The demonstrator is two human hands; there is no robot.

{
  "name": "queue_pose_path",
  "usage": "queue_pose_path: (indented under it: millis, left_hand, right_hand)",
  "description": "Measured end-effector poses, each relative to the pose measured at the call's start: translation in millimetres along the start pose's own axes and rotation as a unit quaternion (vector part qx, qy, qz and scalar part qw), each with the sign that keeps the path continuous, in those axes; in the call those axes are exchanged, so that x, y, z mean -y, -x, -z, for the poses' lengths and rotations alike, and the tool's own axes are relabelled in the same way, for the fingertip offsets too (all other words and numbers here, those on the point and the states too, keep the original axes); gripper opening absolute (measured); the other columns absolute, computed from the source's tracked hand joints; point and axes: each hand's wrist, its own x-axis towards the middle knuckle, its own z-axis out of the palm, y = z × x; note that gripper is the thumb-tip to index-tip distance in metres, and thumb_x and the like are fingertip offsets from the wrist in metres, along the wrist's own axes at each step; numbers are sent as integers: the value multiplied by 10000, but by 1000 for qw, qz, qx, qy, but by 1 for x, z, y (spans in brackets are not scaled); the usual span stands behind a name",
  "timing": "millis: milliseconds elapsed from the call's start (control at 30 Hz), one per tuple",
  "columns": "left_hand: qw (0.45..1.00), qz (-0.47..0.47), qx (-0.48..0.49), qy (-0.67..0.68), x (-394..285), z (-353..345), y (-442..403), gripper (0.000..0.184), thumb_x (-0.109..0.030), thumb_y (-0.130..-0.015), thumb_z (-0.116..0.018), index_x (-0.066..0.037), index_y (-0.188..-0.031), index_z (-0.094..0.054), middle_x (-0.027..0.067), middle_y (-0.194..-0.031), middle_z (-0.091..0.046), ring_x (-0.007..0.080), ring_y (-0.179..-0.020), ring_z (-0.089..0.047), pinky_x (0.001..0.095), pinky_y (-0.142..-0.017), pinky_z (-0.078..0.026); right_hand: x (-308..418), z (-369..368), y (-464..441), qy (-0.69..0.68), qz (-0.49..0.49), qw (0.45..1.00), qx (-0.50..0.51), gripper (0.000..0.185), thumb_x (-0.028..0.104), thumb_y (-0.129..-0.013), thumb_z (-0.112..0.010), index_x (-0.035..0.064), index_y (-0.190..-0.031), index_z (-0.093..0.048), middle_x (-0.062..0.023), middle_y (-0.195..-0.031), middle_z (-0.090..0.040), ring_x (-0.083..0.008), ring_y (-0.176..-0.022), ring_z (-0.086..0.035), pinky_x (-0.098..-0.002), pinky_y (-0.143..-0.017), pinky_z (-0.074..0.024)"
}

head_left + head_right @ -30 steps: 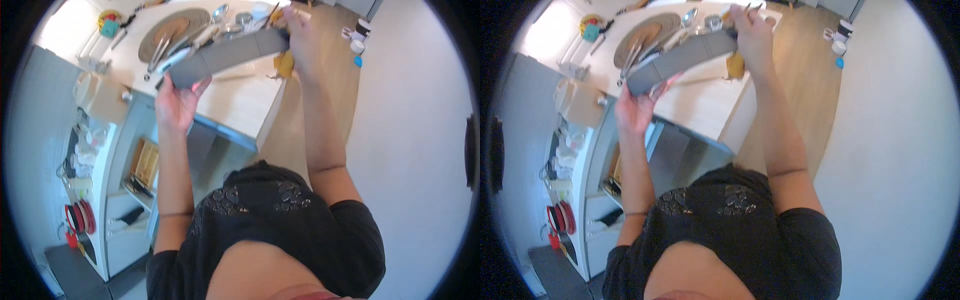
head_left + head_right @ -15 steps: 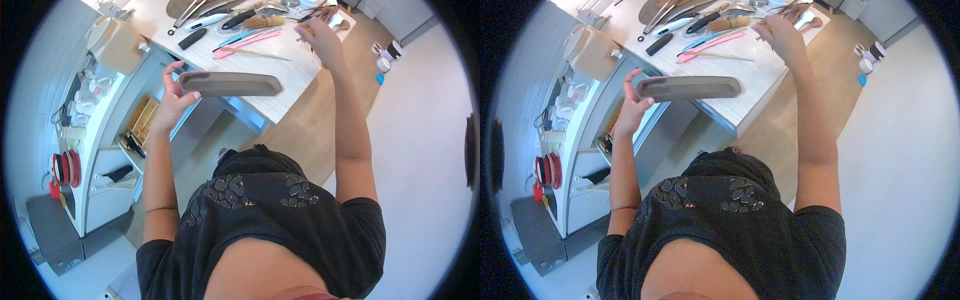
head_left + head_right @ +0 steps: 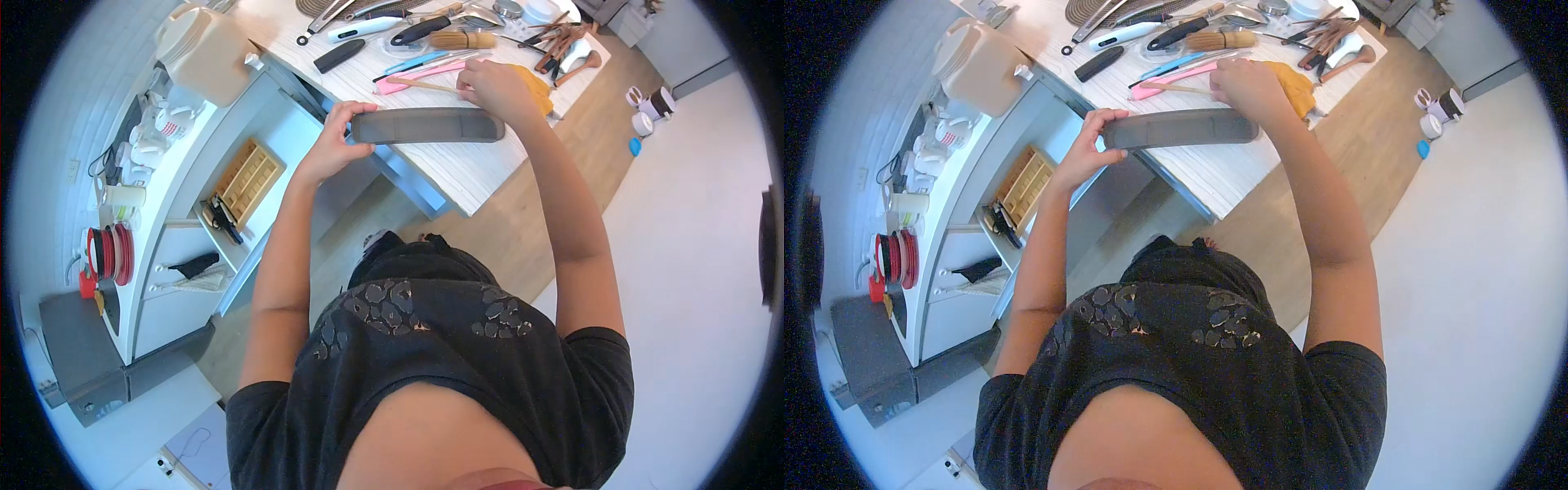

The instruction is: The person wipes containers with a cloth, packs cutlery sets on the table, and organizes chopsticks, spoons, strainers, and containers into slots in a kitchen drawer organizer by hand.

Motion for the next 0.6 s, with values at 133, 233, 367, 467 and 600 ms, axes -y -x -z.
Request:
queue_pose_path:
  millis: [133, 233, 367, 467, 600]
  left_hand:
    - [998, -29, -47, -20, -4, -1, -7, 720, -201, -637, -703, -123, -1308, -451, 77, -1209, -409, 204, -1139, -387, 329, -1031, -253]
    - [991, -23, -108, 81, -1, 15, -25, 729, -223, -664, -702, -126, -1332, -426, 80, -1212, -408, 202, -1109, -389, 327, -1007, -279]
    - [985, -44, -168, -10, 18, 34, -57, 356, -162, -762, -667, -80, -1103, -609, 62, -1067, -518, 189, -987, -449, 300, -937, -354]
    - [983, -29, -178, 28, 13, 35, -64, 216, -139, -785, -643, -57, -984, -650, 54, -1016, -556, 184, -995, -486, 298, -914, -370]
    - [988, -17, -148, 45, 10, 41, -59, 202, -145, -806, -630, -62, -990, -650, 69, -1021, -556, 183, -1021, -499, 296, -915, -368]
  right_hand:
    - [-1, -6, -4, -38, -54, 997, -29, 126, 226, -821, -593, 117, -879, -618, -54, -920, -578, -246, -884, -577, -384, -732, -471]
    - [-14, -13, -16, -75, -49, 993, -77, 165, 184, -825, -587, 134, -981, -607, -72, -931, -571, -265, -888, -570, -386, -737, -469]
    - [-18, -13, -37, -64, 40, 997, -16, 374, 106, -808, -602, 183, -1171, -565, -71, -1020, -550, -276, -914, -548, -378, -797, -456]
    - [-17, -12, -50, -62, 40, 997, 7, 471, 94, -783, -626, 183, -1236, -532, -54, -1075, -529, -273, -933, -533, -381, -843, -435]
    - [-30, -15, -61, -54, 111, 992, -6, 464, 114, -764, -639, 142, -1214, -527, -55, -1084, -521, -279, -941, -532, -387, -857, -422]
